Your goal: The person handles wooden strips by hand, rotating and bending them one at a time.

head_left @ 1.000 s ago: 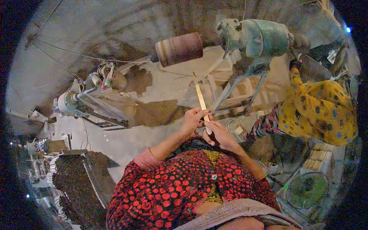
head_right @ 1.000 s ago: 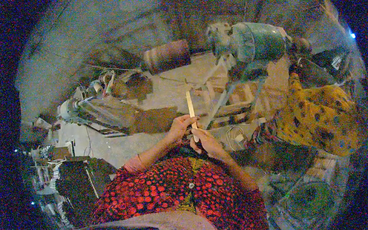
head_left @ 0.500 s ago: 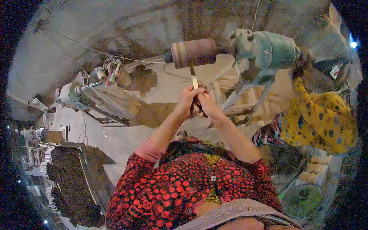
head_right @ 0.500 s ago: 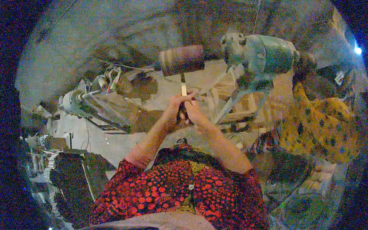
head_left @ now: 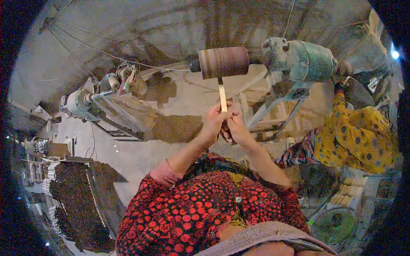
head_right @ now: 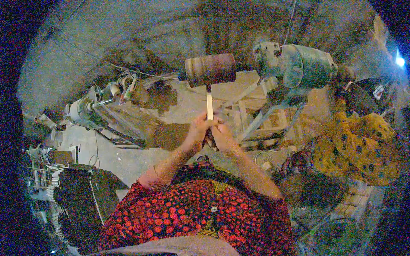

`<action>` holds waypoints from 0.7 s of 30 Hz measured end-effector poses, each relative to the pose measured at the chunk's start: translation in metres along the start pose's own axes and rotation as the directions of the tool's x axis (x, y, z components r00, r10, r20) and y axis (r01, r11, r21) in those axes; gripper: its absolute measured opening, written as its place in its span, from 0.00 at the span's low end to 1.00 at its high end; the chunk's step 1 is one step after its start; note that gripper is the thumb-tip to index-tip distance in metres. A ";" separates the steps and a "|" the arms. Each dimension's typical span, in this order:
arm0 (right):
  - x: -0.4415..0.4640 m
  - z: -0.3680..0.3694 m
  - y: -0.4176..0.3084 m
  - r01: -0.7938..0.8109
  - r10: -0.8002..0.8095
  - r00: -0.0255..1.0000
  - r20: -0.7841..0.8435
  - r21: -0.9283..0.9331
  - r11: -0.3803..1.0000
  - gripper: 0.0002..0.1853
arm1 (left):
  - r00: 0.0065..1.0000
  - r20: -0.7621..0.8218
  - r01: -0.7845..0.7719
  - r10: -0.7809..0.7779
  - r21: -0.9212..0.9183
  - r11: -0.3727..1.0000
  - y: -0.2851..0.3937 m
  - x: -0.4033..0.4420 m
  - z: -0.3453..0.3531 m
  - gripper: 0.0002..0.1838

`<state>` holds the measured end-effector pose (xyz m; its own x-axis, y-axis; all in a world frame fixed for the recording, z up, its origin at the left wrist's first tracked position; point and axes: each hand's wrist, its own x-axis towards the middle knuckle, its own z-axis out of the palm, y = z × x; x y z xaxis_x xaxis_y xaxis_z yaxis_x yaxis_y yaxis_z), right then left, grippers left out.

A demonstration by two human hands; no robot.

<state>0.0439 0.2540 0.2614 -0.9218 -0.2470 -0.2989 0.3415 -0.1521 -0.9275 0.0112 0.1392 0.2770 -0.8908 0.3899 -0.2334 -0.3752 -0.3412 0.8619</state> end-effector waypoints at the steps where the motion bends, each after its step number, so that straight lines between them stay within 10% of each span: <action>1: -0.007 0.000 0.002 -0.032 0.032 0.999 0.002 -0.025 0.999 0.15 | 1.000 0.025 0.006 -0.006 0.011 1.000 -0.005 -0.005 -0.001 0.19; 4: -0.034 0.002 0.006 0.005 -0.005 1.000 -0.002 -0.111 0.994 0.14 | 0.995 0.094 0.009 -0.018 0.087 0.996 -0.014 -0.023 -0.001 0.19; 14: -0.121 -0.026 -0.007 -0.283 0.181 0.953 0.241 0.502 0.817 0.16 | 0.925 0.253 0.324 -0.283 -0.139 0.936 -0.028 -0.030 0.004 0.18; 21: -0.130 -0.035 0.001 -0.288 0.249 0.955 0.163 0.298 0.910 0.22 | 0.936 0.159 0.332 -0.314 -0.099 0.938 -0.049 -0.030 0.011 0.11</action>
<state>0.1575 0.3197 0.2909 -0.7653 -0.4296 -0.4794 0.6309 -0.3524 -0.6912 0.0593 0.1536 0.2471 -0.6750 0.6084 -0.4174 -0.6727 -0.2753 0.6867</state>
